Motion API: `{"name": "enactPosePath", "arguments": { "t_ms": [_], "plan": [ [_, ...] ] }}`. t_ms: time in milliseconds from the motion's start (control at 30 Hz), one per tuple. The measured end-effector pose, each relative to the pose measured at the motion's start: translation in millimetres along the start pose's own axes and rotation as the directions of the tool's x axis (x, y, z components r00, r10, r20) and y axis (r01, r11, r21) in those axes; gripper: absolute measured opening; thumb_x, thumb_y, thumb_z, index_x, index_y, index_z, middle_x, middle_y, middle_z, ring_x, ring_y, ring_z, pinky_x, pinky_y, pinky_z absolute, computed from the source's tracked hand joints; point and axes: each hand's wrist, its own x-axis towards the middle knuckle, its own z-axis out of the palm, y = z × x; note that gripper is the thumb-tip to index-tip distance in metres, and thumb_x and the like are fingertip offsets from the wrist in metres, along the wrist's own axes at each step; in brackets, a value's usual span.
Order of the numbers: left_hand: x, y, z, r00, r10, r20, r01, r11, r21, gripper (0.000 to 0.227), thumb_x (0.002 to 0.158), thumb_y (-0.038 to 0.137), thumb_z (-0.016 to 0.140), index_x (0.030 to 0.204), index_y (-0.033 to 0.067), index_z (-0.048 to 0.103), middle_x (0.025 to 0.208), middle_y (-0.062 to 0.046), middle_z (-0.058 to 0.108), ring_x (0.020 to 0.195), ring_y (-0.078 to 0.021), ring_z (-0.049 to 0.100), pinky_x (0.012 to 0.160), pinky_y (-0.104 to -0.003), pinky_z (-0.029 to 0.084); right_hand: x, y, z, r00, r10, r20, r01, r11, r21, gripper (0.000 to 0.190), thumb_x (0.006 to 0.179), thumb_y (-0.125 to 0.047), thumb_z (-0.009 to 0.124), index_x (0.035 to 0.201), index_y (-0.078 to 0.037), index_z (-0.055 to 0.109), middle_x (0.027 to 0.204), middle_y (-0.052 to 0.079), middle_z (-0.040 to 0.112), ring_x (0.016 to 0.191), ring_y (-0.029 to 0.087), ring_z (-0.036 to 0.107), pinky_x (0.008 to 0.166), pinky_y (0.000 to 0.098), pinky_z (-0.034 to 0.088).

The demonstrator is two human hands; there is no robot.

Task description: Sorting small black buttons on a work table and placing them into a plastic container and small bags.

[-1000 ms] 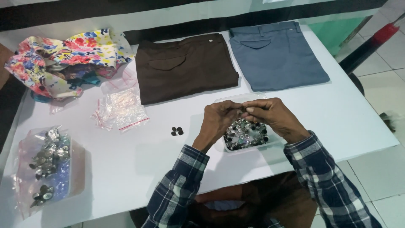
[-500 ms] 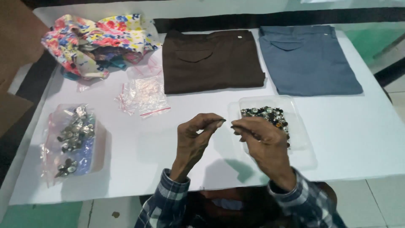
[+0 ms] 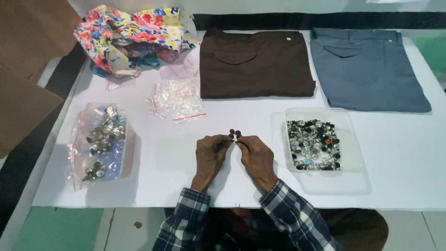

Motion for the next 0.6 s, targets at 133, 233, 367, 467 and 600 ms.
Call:
{"name": "enactPosePath", "arguments": {
  "t_ms": [133, 233, 367, 467, 600],
  "plan": [
    [0.2, 13.9, -6.0, 1.0, 0.013, -0.005, -0.013, 1.0, -0.011, 0.013, 0.085, 0.006, 0.076, 0.093, 0.016, 0.077, 0.081, -0.003, 0.078, 0.085, -0.0226, 0.074, 0.085, -0.033, 0.055, -0.4, -5.9, -3.3, 1.0, 0.004, 0.014, -0.003, 0.999, -0.043, 0.012, 0.098, -0.013, 0.065, 0.108, -0.008, 0.071, 0.093, 0.009, 0.073, 0.085, 0.024, 0.075, 0.067, 0.0274, 0.062],
    [-4.9, 17.3, -7.2, 1.0, -0.007, -0.006, 0.007, 0.997, -0.08, 0.016, 0.084, 0.002, 0.074, 0.095, 0.0137, 0.076, 0.081, -0.007, 0.078, 0.086, -0.0262, 0.074, 0.085, -0.036, 0.056, -9.0, -17.7, -17.4, 0.998, 0.042, 0.038, -0.041, 0.999, -0.029, 0.021, 0.1, -0.013, 0.061, 0.118, -0.004, 0.068, 0.102, 0.015, 0.071, 0.087, 0.028, 0.075, 0.07, 0.0343, 0.064],
    [-9.0, 23.5, -5.7, 0.994, 0.071, -0.087, -0.084, 0.984, -0.158, 0.017, 0.087, 0.01, 0.075, 0.103, 0.0106, 0.071, 0.098, -0.007, 0.074, 0.082, -0.0237, 0.071, 0.077, -0.034, 0.058, -27.0, -38.4, -63.1, 0.971, -0.219, -0.095, 0.213, 0.975, -0.068, 0.025, 0.095, -0.009, 0.068, 0.119, -0.002, 0.067, 0.104, 0.015, 0.072, 0.085, 0.026, 0.075, 0.071, 0.0309, 0.064],
    [-7.7, 44.9, -1.7, 0.98, 0.149, -0.131, -0.166, 0.977, -0.134, 0.013, 0.09, 0.014, 0.074, 0.103, 0.0114, 0.071, 0.101, -0.004, 0.073, 0.082, -0.0197, 0.071, 0.078, -0.033, 0.056, -27.8, -34.5, -117.1, 0.942, -0.25, -0.225, 0.231, 0.967, -0.109, 0.019, 0.089, -0.006, 0.074, 0.108, -0.004, 0.071, 0.095, 0.011, 0.074, 0.071, 0.02, 0.071, 0.057, 0.0264, 0.059],
    [-1.7, 88.4, 14.0, 0.94, 0.339, -0.032, -0.34, 0.939, -0.041, 0.013, 0.089, 0.011, 0.074, 0.102, 0.014, 0.074, 0.096, -0.003, 0.075, 0.094, -0.0249, 0.073, 0.086, -0.037, 0.055, 0.1, 11.8, -177.9, 0.997, 0.037, 0.063, -0.012, 0.93, -0.369, 0.015, 0.093, -0.012, 0.069, 0.104, -0.015, 0.079, 0.09, 0.007, 0.078, 0.076, 0.025, 0.076, 0.062, 0.0305, 0.061]
  ]
}}
